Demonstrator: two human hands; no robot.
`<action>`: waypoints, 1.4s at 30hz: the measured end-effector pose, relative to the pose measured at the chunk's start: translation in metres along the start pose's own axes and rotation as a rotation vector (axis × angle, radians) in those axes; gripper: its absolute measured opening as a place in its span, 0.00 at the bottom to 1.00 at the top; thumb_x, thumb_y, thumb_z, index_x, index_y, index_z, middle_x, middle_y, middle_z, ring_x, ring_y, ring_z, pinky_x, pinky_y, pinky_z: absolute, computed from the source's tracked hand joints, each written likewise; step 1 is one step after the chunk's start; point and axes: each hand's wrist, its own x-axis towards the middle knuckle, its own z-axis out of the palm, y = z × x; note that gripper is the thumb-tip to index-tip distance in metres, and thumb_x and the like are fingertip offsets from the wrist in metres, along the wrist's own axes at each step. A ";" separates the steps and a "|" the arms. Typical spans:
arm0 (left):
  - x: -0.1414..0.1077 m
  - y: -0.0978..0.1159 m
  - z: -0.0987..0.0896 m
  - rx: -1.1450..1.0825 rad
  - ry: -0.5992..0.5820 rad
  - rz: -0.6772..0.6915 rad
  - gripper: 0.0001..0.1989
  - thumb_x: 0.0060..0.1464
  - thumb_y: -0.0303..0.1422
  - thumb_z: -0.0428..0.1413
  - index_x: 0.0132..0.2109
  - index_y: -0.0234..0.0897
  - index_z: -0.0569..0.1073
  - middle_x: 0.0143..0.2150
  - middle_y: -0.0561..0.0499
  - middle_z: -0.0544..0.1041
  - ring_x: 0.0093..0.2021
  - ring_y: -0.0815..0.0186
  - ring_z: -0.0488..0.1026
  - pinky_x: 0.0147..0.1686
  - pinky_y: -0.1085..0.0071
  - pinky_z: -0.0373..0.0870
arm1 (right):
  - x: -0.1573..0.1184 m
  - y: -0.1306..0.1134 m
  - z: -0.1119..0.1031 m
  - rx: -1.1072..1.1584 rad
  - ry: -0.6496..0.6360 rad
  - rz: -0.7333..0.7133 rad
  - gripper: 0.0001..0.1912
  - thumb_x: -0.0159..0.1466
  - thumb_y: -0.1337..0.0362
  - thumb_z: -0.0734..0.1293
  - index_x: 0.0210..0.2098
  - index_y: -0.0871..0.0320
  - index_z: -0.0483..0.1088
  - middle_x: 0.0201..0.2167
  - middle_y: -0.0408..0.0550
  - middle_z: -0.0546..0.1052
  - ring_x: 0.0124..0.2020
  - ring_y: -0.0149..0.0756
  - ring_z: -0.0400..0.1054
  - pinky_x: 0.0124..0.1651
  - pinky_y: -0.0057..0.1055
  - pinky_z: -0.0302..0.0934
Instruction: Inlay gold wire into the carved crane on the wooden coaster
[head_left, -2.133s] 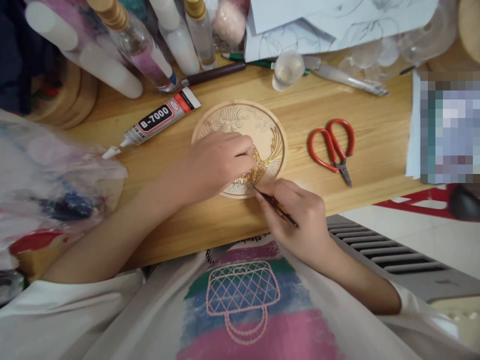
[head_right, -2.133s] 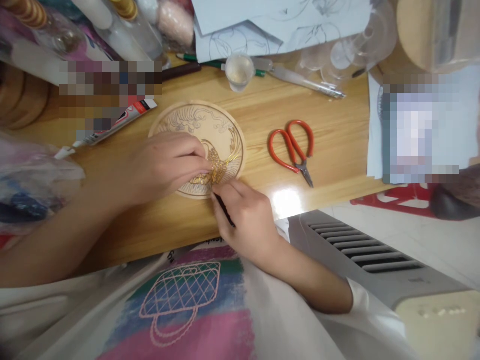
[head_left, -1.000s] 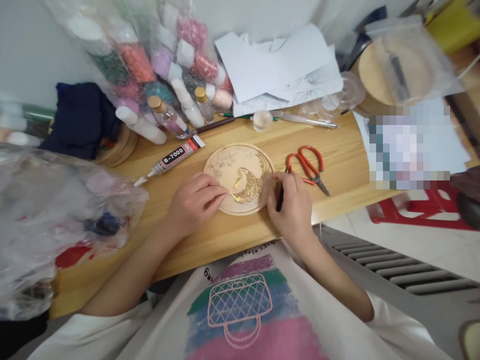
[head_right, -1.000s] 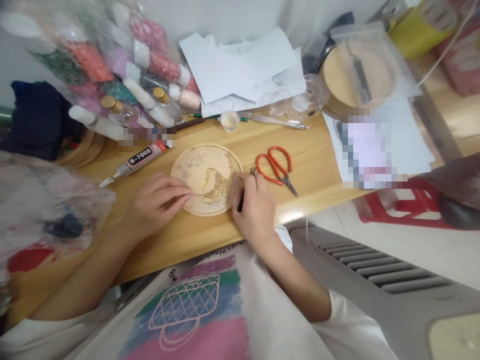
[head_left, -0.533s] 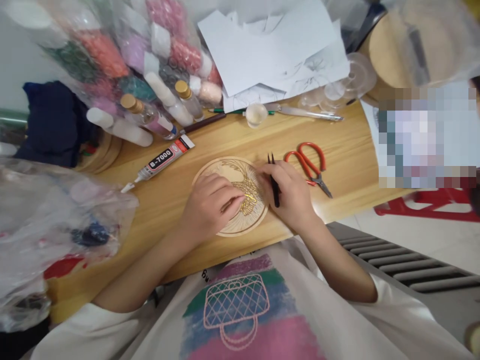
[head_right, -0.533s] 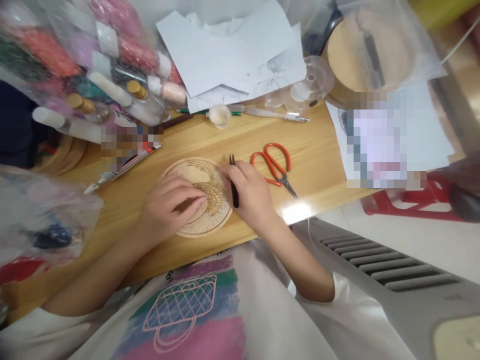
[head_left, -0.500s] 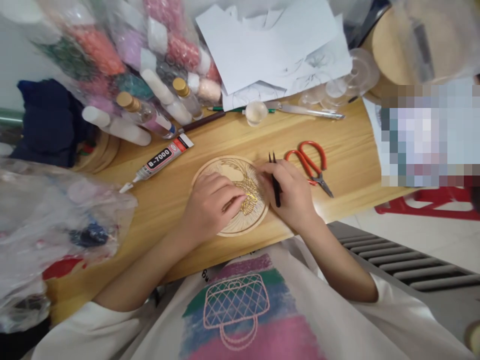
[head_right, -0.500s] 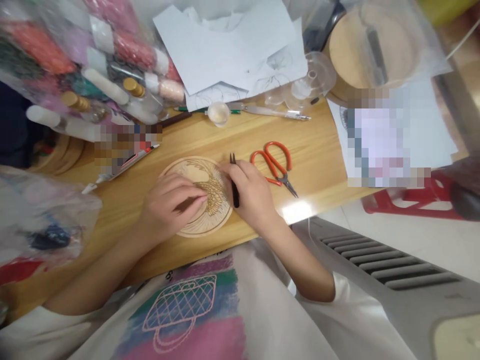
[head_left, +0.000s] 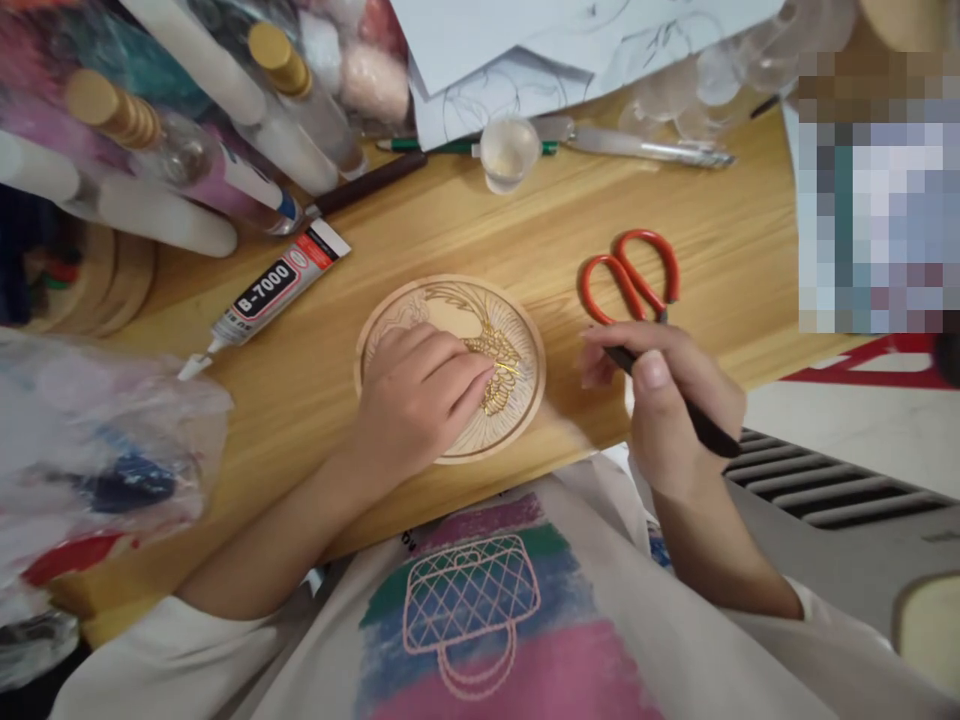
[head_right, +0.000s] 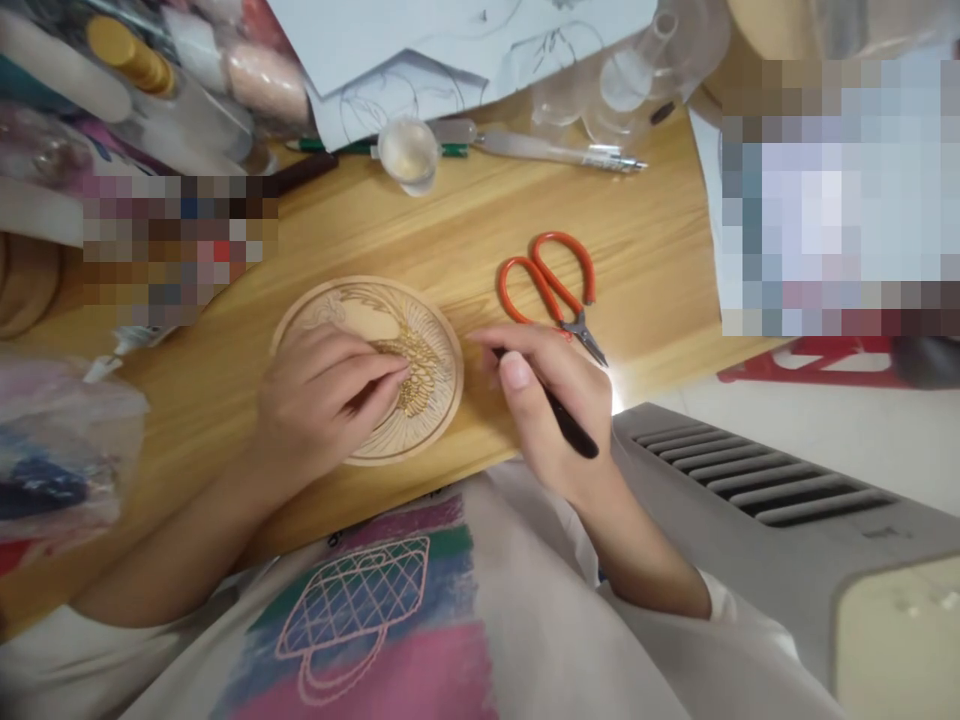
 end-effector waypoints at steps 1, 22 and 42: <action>0.000 0.000 0.000 0.008 -0.002 0.004 0.04 0.61 0.27 0.57 0.36 0.36 0.74 0.30 0.50 0.76 0.33 0.62 0.71 0.34 0.62 0.69 | -0.001 -0.001 0.000 0.020 0.008 0.009 0.12 0.70 0.56 0.62 0.44 0.50 0.75 0.32 0.44 0.78 0.33 0.36 0.73 0.39 0.37 0.70; 0.000 0.000 0.001 0.031 -0.023 -0.012 0.06 0.62 0.26 0.55 0.35 0.37 0.74 0.29 0.50 0.75 0.33 0.62 0.70 0.34 0.62 0.66 | -0.003 -0.002 0.006 0.015 -0.132 0.078 0.09 0.60 0.67 0.73 0.41 0.51 0.79 0.36 0.44 0.81 0.35 0.34 0.76 0.38 0.32 0.72; 0.000 0.001 0.002 0.074 -0.022 -0.005 0.09 0.63 0.28 0.55 0.32 0.39 0.72 0.28 0.52 0.74 0.32 0.63 0.69 0.34 0.63 0.63 | -0.002 -0.002 0.016 0.045 -0.087 0.058 0.02 0.60 0.68 0.73 0.33 0.55 0.78 0.28 0.44 0.80 0.29 0.33 0.74 0.29 0.30 0.68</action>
